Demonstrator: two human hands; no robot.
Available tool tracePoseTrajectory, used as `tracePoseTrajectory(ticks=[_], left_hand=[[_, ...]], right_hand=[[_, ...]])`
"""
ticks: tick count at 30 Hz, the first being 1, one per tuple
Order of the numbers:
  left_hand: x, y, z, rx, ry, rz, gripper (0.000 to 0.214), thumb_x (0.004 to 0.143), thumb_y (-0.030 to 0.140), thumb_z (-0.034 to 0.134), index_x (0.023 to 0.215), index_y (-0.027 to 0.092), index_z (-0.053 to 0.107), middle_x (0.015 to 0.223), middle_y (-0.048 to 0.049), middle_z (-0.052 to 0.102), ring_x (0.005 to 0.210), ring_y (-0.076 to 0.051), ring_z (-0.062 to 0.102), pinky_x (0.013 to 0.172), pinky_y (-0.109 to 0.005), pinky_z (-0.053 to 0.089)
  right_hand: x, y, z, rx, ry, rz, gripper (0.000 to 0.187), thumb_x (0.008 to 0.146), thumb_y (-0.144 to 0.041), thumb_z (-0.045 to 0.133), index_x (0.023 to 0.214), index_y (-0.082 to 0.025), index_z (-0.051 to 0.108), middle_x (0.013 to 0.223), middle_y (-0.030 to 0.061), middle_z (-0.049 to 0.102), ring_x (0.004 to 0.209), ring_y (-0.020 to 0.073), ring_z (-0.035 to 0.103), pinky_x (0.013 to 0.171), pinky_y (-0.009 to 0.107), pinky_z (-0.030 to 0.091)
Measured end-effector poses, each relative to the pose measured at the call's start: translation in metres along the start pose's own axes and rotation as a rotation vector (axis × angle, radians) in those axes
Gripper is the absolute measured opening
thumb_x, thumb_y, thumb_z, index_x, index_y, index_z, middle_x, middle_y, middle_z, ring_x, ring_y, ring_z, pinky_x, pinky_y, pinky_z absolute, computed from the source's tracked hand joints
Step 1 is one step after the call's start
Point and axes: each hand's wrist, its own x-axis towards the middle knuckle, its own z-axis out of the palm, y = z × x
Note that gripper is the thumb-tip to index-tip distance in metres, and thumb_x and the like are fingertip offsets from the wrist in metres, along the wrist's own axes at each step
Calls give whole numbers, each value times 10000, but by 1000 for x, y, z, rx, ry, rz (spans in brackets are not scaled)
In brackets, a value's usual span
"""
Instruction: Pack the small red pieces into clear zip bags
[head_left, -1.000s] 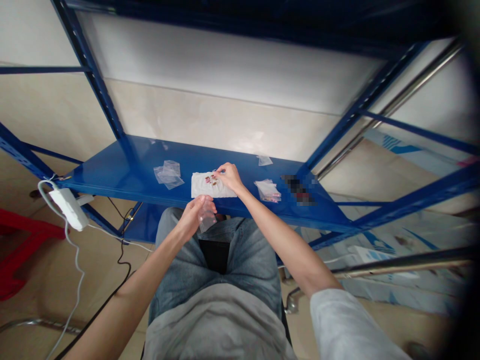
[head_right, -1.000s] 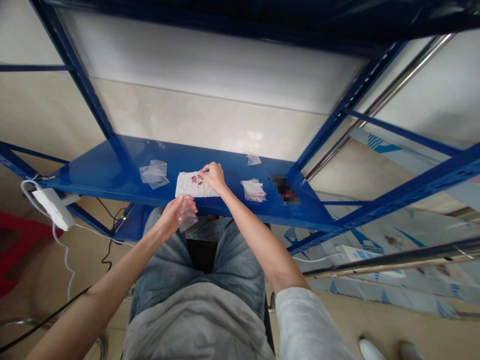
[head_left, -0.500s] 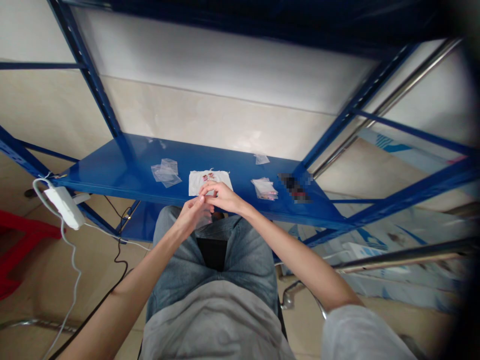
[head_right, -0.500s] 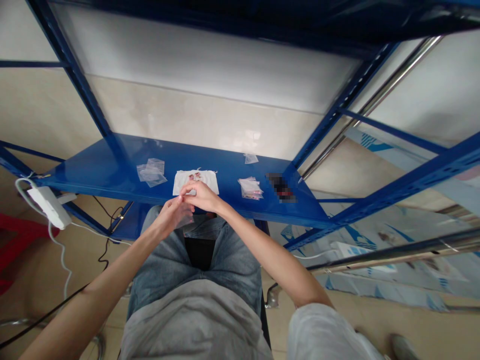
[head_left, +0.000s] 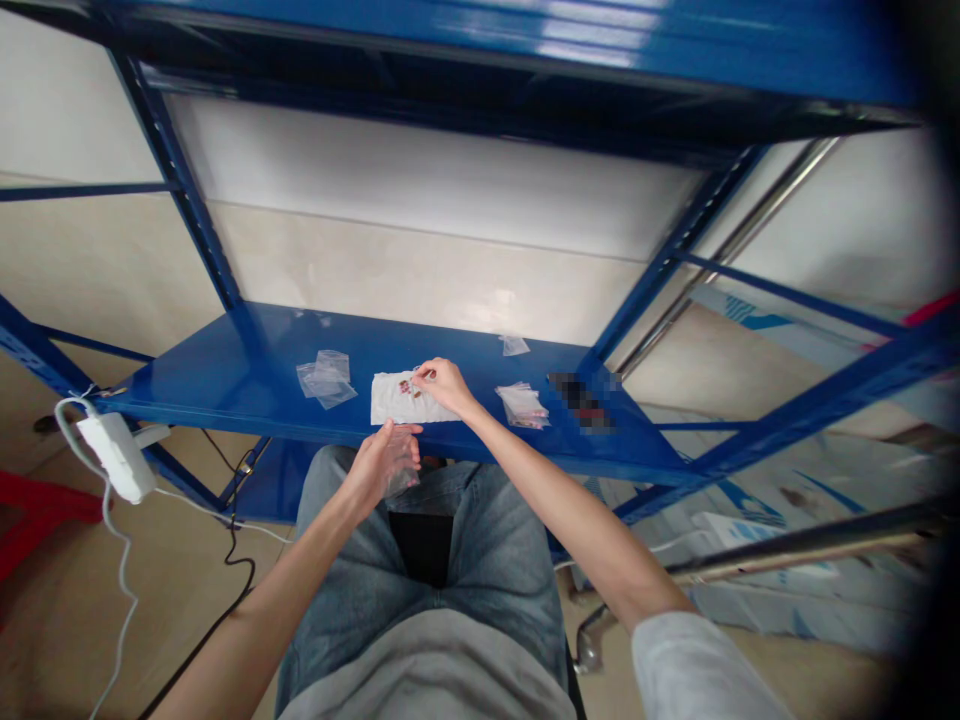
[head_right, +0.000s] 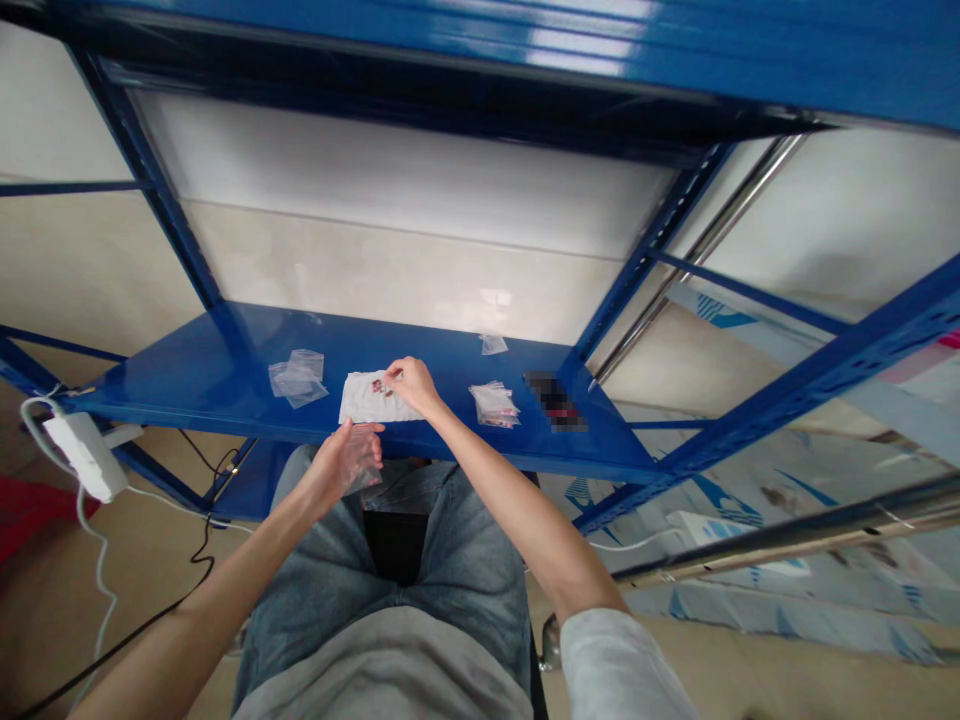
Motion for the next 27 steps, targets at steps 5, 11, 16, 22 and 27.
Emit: tracePoseTrajectory(ticks=[5, 11, 16, 22, 27], left_hand=[[1, 2, -4, -17, 61, 17, 468, 813, 557, 636, 954, 111, 665, 738, -51, 631, 627, -151, 637, 585, -259, 533], [1, 4, -6, -16, 80, 20, 463, 790, 567, 658, 936, 127, 653, 717, -41, 626, 600, -146, 624, 551, -254, 521], [0, 4, -6, -3, 78, 47, 448, 787, 553, 670, 904, 121, 664, 707, -45, 622, 603, -139, 622, 566, -246, 518], [-1, 4, -5, -7, 84, 38, 459, 774, 557, 682, 906, 118, 667, 711, -50, 623, 614, -143, 620, 562, -246, 521], [-3, 4, -6, 2, 56, 47, 469, 775, 553, 686, 932, 111, 668, 698, -39, 610, 607, -133, 606, 553, -237, 517]], right_hand=[[2, -6, 12, -179, -74, 0, 117, 765, -321, 721, 733, -212, 750, 809, 33, 733, 823, 186, 634, 748, 261, 434], [-1, -11, 13, -208, -57, 21, 101, 773, -298, 727, 728, -211, 754, 898, 62, 705, 901, 204, 598, 836, 301, 431], [-3, -29, -1, 98, -55, -108, 105, 802, -264, 690, 766, -183, 745, 926, 69, 683, 907, 184, 597, 814, 294, 453], [-29, -67, -19, 347, -281, -263, 129, 791, -309, 703, 805, -184, 733, 944, 39, 684, 904, 168, 613, 748, 252, 445], [-39, -55, -20, 316, -326, -209, 158, 849, -301, 635, 848, -178, 733, 930, 37, 709, 871, 170, 628, 716, 242, 440]])
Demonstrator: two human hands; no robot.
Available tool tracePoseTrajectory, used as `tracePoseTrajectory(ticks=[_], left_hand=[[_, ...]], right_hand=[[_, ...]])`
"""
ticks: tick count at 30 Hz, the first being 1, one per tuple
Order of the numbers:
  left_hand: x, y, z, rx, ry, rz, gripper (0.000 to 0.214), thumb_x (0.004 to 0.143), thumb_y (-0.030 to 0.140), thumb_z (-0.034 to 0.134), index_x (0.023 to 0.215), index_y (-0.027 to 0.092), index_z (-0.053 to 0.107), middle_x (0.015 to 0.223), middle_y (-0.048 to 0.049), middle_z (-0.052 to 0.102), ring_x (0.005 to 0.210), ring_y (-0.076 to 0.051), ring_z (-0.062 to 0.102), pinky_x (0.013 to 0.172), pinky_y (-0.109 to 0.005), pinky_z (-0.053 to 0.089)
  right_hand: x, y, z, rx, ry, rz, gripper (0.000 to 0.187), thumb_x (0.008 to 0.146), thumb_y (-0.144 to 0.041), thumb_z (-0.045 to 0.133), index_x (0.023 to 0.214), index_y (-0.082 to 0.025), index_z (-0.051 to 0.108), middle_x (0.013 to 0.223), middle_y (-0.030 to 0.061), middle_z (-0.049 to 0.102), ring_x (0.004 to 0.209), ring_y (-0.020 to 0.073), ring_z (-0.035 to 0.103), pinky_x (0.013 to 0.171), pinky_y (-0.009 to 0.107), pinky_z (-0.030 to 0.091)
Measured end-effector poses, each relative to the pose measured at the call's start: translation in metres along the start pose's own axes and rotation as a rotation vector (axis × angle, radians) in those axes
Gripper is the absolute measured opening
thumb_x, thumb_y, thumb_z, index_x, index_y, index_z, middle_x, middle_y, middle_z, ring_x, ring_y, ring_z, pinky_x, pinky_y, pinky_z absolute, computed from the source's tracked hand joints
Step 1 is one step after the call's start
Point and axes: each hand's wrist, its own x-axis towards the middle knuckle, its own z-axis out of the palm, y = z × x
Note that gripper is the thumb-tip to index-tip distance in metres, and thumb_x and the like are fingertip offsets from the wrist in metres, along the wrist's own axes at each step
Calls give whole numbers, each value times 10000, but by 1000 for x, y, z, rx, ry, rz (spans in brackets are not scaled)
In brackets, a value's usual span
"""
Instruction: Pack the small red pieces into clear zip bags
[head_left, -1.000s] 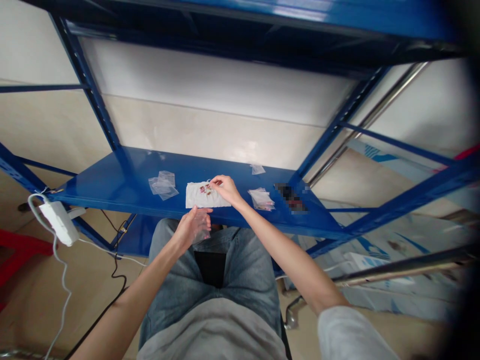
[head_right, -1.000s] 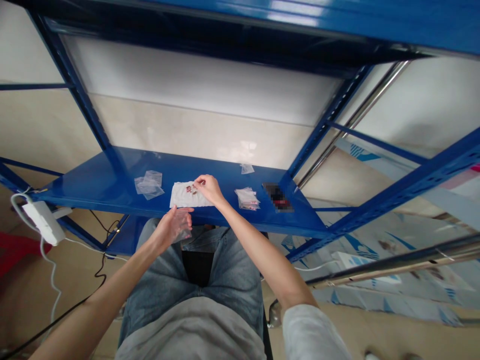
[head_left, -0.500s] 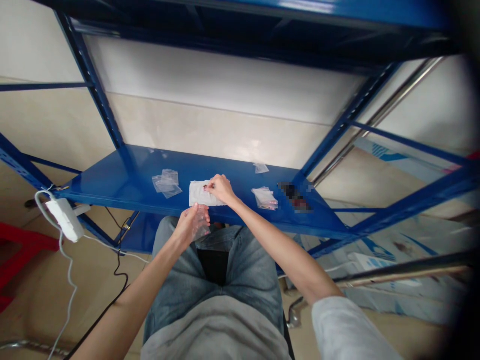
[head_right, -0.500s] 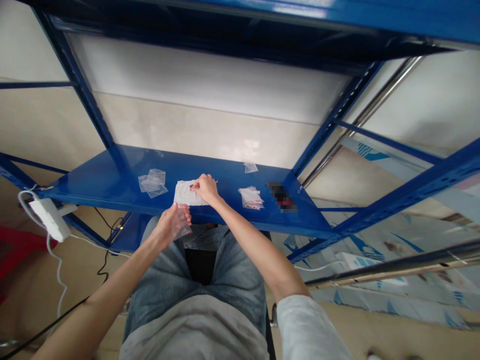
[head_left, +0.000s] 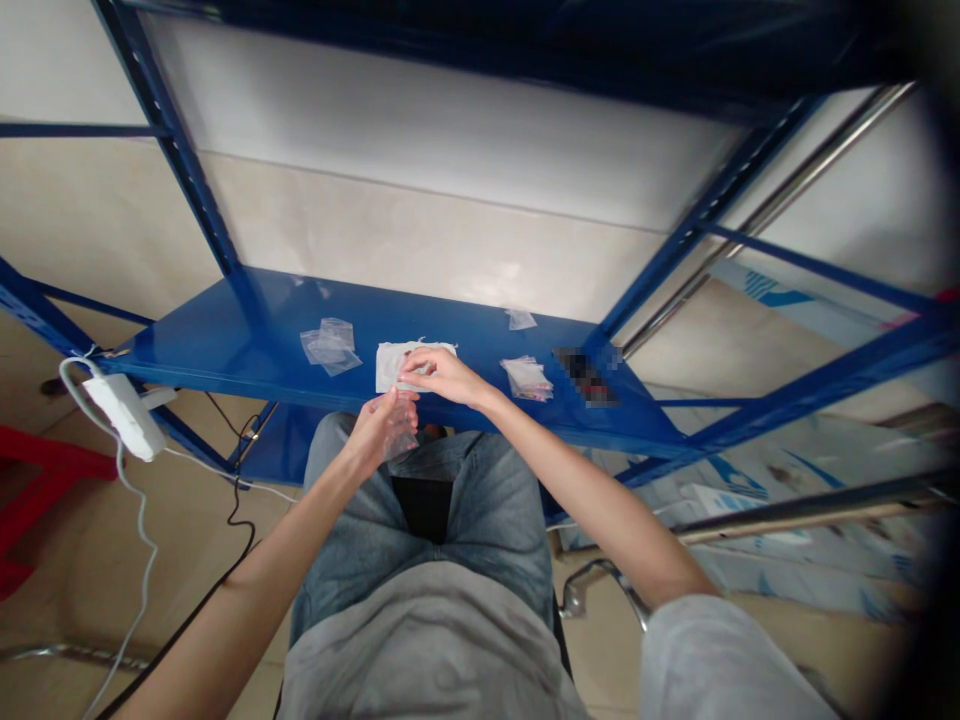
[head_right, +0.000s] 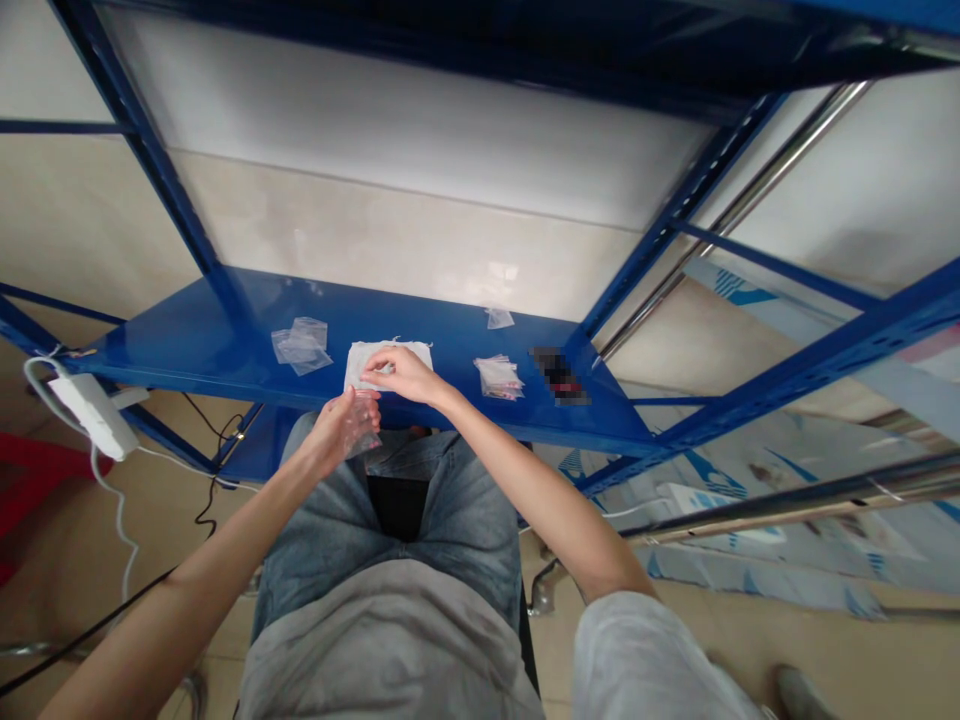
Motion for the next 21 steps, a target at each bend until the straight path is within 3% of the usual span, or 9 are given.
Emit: tracePoseTrajectory(ticks=[5, 11, 17, 21], left_hand=[[-3, 3, 5, 19, -9, -33, 485, 792, 549, 670, 996, 109, 672, 725, -41, 614, 610, -130, 603, 557, -239, 511], [1, 0, 3, -24, -15, -28, 488, 778, 566, 676, 971, 118, 677, 723, -34, 614, 641, -130, 613, 629, -244, 517], [2, -1, -1, -60, -40, -34, 488, 806, 567, 645, 999, 120, 673, 736, -37, 610, 664, -139, 616, 629, -247, 521], [2, -1, -2, -50, -41, -31, 490, 801, 571, 647, 992, 120, 673, 727, -33, 602, 653, -140, 612, 611, -247, 520]], right_hand=[[1, 40, -13, -245, 212, 54, 132, 824, -145, 635, 895, -168, 744, 940, 59, 704, 890, 172, 618, 844, 277, 429], [4, 64, -20, -517, 168, 132, 164, 835, -167, 657, 953, -235, 748, 1015, 57, 659, 975, 203, 560, 923, 319, 381], [9, 71, -12, -556, 134, 65, 110, 818, -207, 696, 902, -253, 750, 1009, 48, 628, 980, 210, 523, 916, 318, 365], [15, 71, -6, -531, 150, 95, 83, 802, -178, 696, 853, -225, 741, 1016, 51, 629, 985, 212, 513, 892, 315, 374]])
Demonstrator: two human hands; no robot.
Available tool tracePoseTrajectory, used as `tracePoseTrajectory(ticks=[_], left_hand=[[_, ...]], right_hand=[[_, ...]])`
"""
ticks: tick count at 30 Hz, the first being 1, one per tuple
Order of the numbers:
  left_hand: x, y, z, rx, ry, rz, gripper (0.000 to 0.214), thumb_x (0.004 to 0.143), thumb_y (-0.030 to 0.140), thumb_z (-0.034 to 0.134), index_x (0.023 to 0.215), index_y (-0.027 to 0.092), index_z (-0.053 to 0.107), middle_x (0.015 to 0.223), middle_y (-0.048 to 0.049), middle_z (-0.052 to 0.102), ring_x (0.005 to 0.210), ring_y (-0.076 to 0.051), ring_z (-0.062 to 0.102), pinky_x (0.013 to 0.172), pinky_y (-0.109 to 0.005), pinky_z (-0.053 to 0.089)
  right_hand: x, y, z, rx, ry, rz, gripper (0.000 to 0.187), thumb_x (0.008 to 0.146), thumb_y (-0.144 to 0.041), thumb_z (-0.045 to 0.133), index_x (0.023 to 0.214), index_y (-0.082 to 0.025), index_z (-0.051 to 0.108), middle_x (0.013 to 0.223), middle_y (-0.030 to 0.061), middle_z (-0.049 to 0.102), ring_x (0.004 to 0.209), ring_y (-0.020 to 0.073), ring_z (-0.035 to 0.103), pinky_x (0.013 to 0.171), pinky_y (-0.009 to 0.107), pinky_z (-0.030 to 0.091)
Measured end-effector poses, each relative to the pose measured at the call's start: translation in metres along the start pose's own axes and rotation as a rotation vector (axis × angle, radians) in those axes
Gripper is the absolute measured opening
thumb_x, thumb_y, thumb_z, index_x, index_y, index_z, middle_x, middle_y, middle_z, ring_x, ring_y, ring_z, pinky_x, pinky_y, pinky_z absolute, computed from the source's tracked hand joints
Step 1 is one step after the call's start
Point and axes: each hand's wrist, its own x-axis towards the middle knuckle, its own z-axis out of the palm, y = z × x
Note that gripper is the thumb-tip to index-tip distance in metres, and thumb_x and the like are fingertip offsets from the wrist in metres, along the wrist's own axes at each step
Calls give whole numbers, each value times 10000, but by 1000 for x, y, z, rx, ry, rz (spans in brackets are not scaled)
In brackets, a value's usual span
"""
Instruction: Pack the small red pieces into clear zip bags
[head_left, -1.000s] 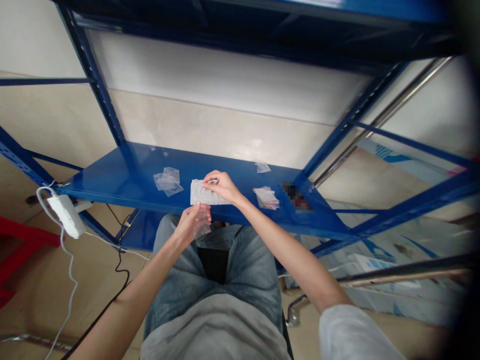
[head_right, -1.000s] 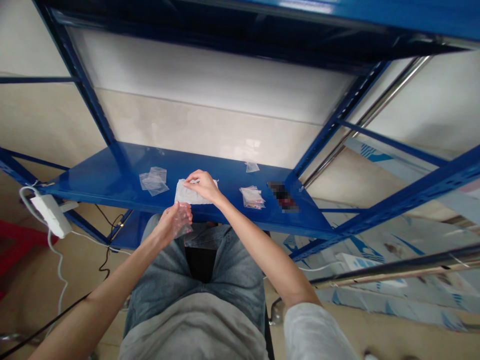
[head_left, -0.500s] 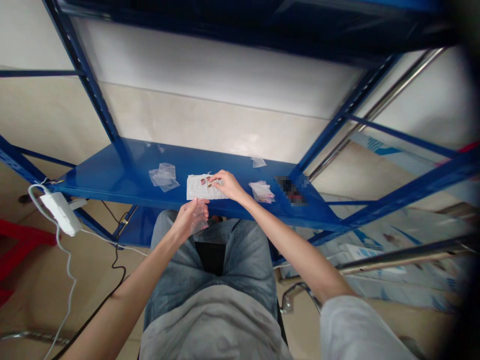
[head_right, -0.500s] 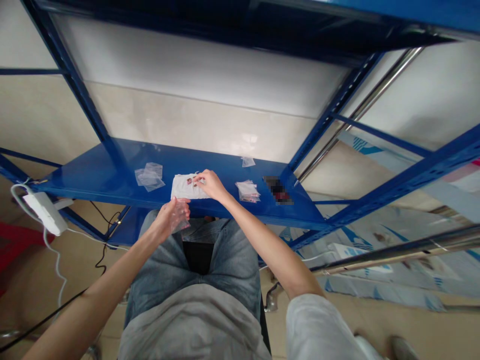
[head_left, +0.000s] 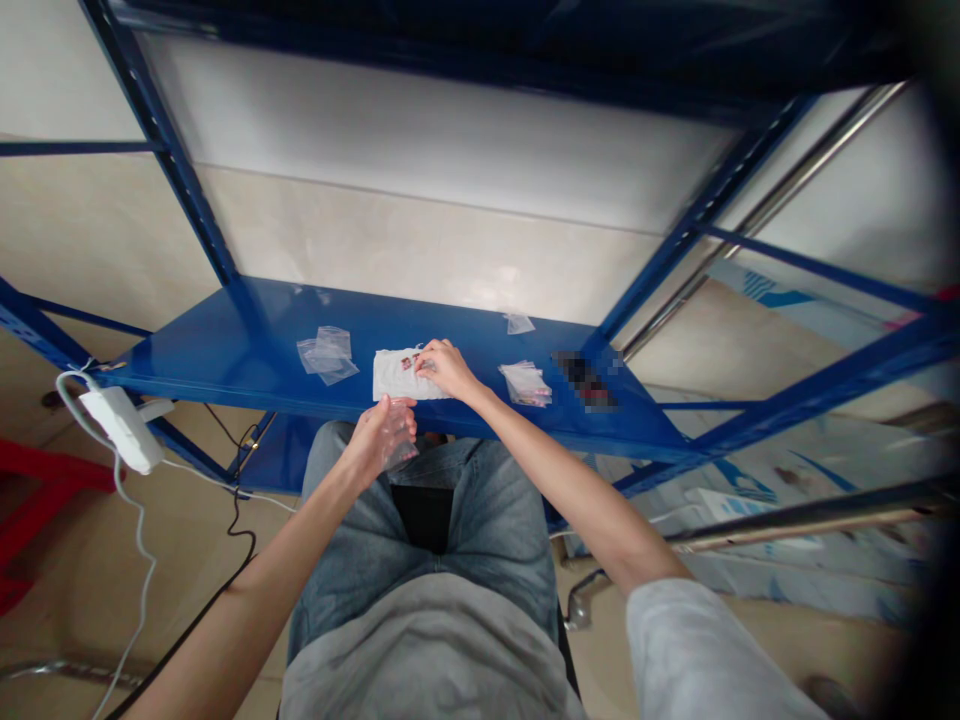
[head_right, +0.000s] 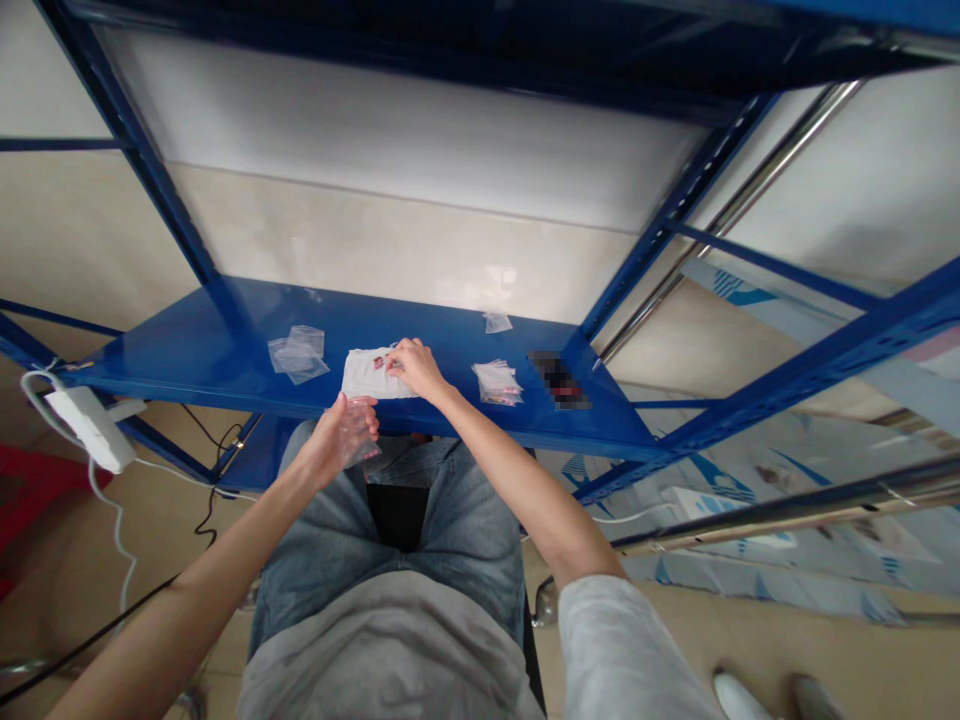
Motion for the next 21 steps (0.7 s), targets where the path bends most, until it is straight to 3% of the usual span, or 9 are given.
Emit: tracePoseTrajectory(ticks=[6, 10, 15, 21], left_hand=[[0, -2, 3, 45, 2, 25, 469, 774, 549, 691, 944, 112, 685, 717, -43, 610, 637, -133, 606, 599, -241, 515], [1, -6, 3, 115, -40, 37, 456, 760, 533, 712, 921, 108, 683, 719, -49, 617, 630, -126, 600, 583, -230, 499], [-1, -14, 2, 255, -90, 22, 456, 763, 568, 690, 800, 115, 641, 692, -53, 619, 598, -121, 581, 571, -229, 466], [-6, -18, 6, 289, -164, 28, 461, 796, 569, 655, 766, 110, 641, 689, -57, 616, 609, -123, 579, 605, -242, 462]], right_hand=[[-6, -30, -15, 302, 135, 13, 90, 841, -235, 650, 876, -188, 718, 975, 48, 644, 963, 195, 559, 864, 313, 394], [-34, -64, -36, 529, 42, -97, 114, 845, -277, 657, 905, -193, 707, 1010, 39, 656, 1000, 193, 576, 804, 285, 421], [-63, -78, -44, 549, -138, -185, 62, 832, -209, 677, 851, -162, 714, 938, 55, 648, 937, 186, 590, 885, 326, 433], [-77, -71, -43, 455, -150, -182, 86, 871, -197, 635, 869, -160, 713, 970, 71, 644, 942, 194, 590, 901, 343, 431]])
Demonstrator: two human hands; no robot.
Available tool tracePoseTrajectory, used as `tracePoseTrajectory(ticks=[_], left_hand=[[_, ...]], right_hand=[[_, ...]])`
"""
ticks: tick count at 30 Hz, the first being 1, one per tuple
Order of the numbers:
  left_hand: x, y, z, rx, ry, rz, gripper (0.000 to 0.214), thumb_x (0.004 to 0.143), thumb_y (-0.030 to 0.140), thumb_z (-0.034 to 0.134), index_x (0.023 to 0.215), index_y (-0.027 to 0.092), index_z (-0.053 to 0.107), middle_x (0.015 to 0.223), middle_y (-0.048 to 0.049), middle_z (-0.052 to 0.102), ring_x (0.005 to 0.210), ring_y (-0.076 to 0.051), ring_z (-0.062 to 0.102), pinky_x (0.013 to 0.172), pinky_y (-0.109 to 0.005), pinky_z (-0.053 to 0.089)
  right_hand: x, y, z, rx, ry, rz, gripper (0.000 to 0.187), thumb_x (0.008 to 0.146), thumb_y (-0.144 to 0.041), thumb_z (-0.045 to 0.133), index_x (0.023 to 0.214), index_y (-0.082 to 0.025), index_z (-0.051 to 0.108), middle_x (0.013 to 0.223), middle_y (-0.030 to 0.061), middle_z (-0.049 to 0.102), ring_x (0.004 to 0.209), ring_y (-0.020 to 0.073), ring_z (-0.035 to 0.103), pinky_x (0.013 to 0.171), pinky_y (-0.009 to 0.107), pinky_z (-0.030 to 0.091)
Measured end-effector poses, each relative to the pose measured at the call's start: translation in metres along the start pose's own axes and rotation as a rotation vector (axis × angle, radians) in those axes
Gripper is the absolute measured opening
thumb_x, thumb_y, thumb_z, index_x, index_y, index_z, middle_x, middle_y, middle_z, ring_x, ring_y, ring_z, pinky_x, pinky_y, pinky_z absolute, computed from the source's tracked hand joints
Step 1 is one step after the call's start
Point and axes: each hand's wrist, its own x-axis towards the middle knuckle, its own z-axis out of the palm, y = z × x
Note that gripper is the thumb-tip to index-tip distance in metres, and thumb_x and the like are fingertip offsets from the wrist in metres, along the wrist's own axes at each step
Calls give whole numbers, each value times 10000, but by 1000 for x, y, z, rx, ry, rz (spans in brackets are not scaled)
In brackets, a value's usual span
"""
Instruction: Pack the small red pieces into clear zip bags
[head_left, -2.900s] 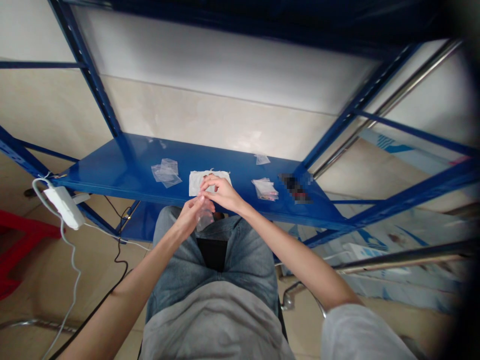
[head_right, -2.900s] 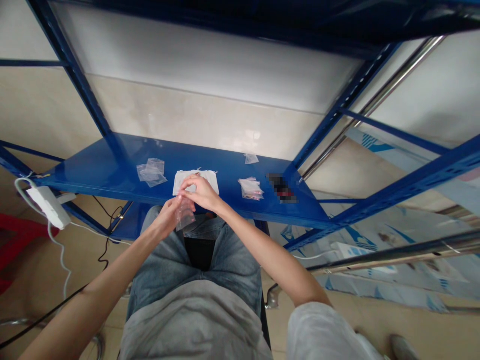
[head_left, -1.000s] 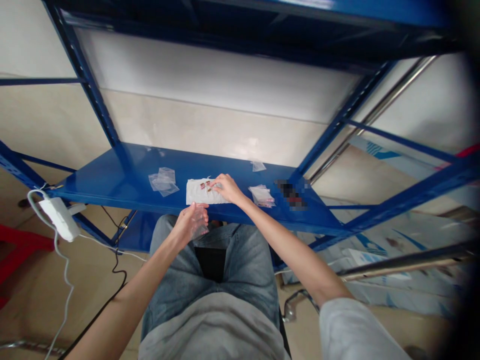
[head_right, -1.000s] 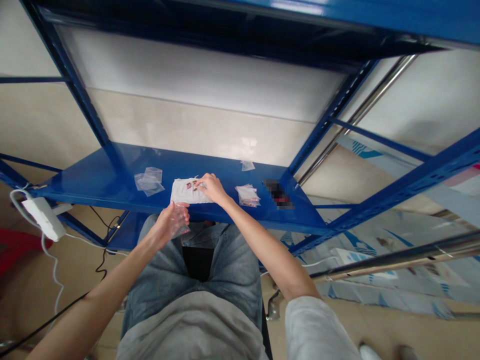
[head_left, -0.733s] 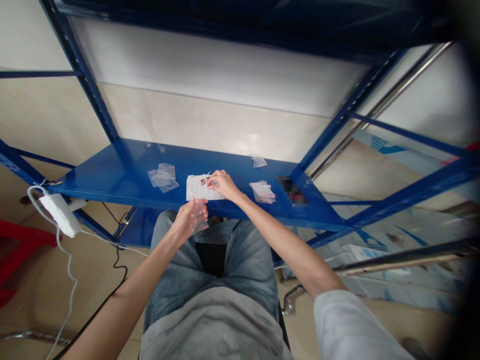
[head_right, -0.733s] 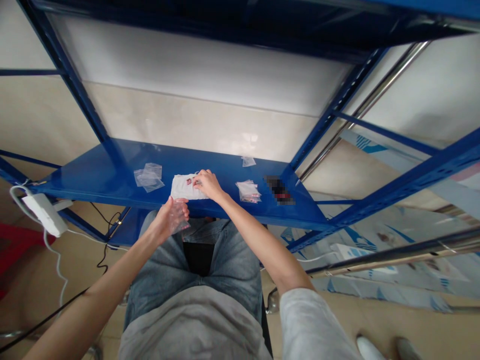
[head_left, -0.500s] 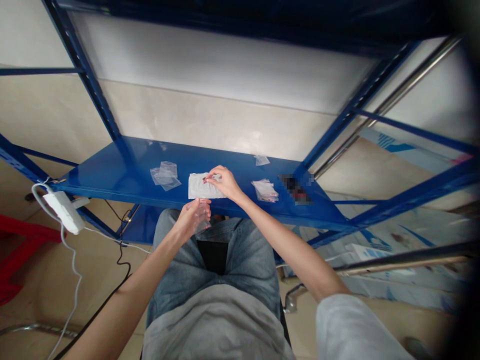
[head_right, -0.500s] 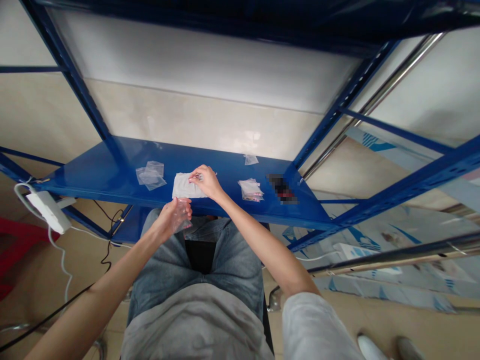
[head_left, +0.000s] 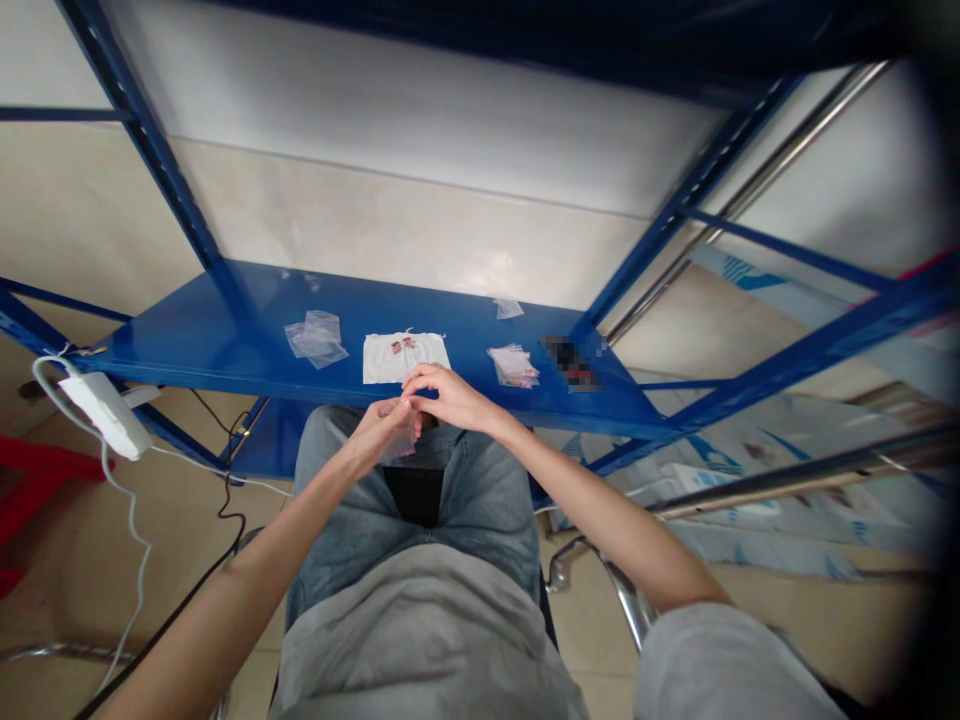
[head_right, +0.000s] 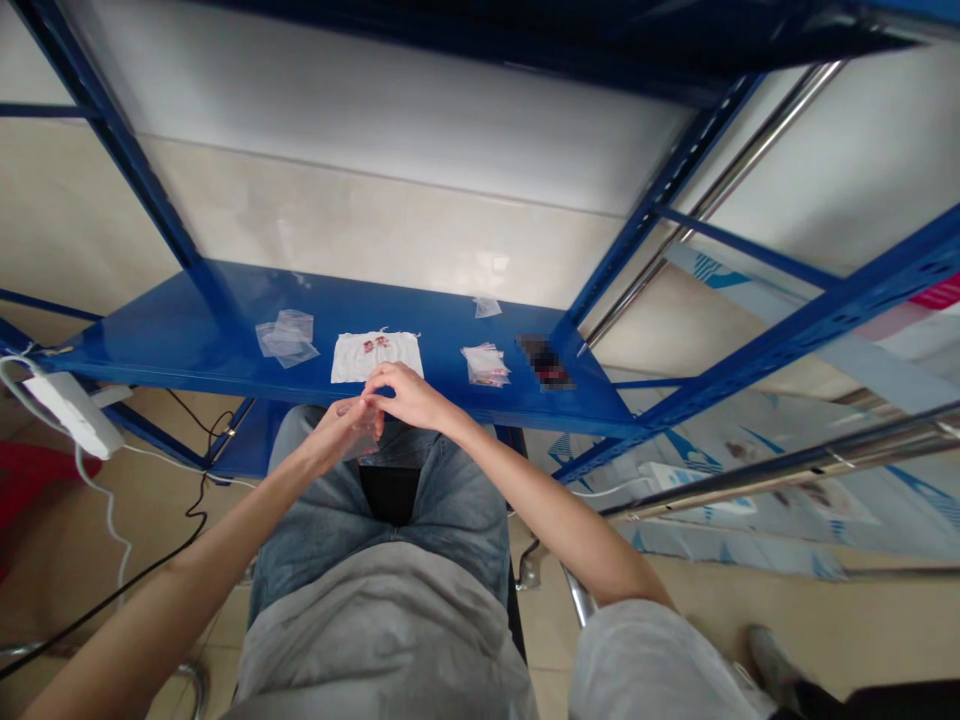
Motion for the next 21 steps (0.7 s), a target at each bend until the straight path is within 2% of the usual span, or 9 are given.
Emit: tracePoseTrajectory(ticks=[4, 7, 11, 13, 15, 18, 21], left_hand=[[-2, -6, 3, -81, -8, -37, 454, 840, 556, 610, 809, 106, 665, 701, -63, 632, 622, -130, 595, 624, -253, 485], [-4, -9, 6, -122, -21, -75, 449, 841, 545, 618, 878, 104, 689, 765, -89, 672, 707, -161, 643, 694, -285, 515], [-7, -9, 12, -74, -101, -124, 446, 810, 493, 683, 1046, 116, 695, 968, -137, 715, 876, -234, 680, 791, -363, 531], [-7, -10, 12, 16, -150, -131, 439, 794, 434, 720, 1093, 113, 691, 1039, -145, 715, 926, -243, 678, 813, -353, 522], [-7, -13, 10, 134, -206, -165, 431, 791, 399, 731, 1114, 116, 690, 1050, -143, 721, 903, -225, 685, 756, -299, 516], [-5, -22, 8, 279, -254, -215, 388, 799, 410, 712, 1050, 115, 714, 946, -135, 742, 734, -174, 685, 590, -230, 470], [-4, -29, 11, 308, -227, -194, 352, 795, 421, 709, 956, 108, 721, 869, -121, 743, 639, -146, 660, 537, -218, 441]], right_hand=[[-18, -3, 5, -21, 10, -15, 186, 941, -234, 535, 883, -167, 698, 983, 75, 635, 958, 190, 579, 910, 337, 421], [-35, -5, 13, 35, 59, 26, 218, 966, -267, 487, 896, -174, 672, 957, 67, 626, 938, 184, 577, 881, 319, 431], [-56, -7, 19, 125, 224, 112, 229, 976, -301, 457, 904, -179, 637, 984, 69, 617, 941, 187, 565, 869, 319, 427], [-64, -9, 19, 173, 333, 173, 247, 979, -335, 448, 898, -181, 624, 944, 58, 615, 896, 182, 565, 830, 309, 428], [-72, -10, 18, 230, 438, 236, 271, 980, -369, 441, 874, -185, 610, 875, 40, 605, 845, 175, 566, 783, 297, 428], [-82, -8, 19, 343, 520, 295, 307, 973, -411, 447, 804, -192, 580, 785, 20, 586, 762, 164, 567, 732, 291, 434], [-88, -3, 24, 469, 547, 346, 238, 955, -430, 474, 929, -213, 568, 816, 17, 612, 716, 158, 572, 678, 289, 450]])
